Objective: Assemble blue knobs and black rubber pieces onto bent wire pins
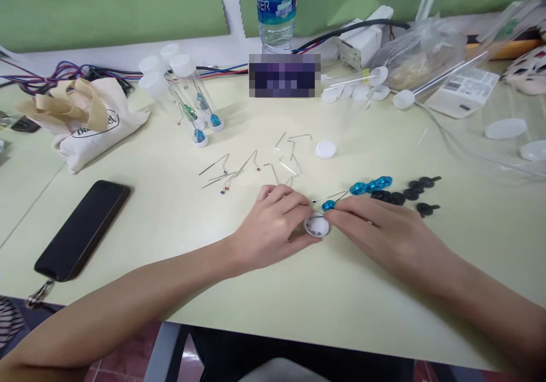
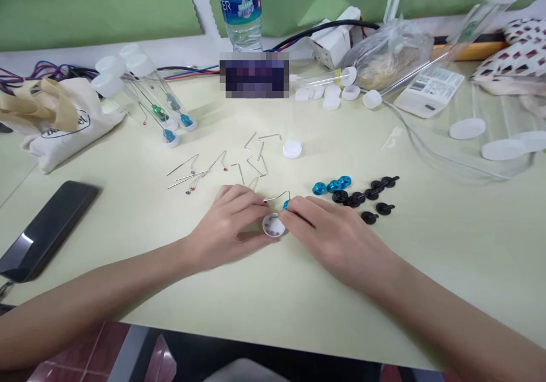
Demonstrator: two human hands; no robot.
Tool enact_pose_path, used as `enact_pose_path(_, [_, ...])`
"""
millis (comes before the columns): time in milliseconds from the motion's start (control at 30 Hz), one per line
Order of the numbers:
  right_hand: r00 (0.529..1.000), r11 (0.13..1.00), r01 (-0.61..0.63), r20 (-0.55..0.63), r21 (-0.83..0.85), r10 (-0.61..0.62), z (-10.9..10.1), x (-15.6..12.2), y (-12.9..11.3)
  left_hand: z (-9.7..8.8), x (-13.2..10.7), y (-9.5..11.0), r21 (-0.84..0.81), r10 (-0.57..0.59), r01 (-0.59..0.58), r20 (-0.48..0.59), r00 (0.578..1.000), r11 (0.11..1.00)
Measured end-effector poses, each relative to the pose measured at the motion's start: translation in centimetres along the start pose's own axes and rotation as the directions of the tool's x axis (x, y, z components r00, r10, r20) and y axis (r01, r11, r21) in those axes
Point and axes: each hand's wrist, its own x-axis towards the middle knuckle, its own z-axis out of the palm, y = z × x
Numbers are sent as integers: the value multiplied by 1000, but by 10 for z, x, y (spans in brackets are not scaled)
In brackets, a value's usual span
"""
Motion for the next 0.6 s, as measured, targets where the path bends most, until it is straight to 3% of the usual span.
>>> enact_pose_path(600, [999,999,45,6,9,-46,-2,1,-2,0,0,0,-8,-10,10,-11,1000,1000])
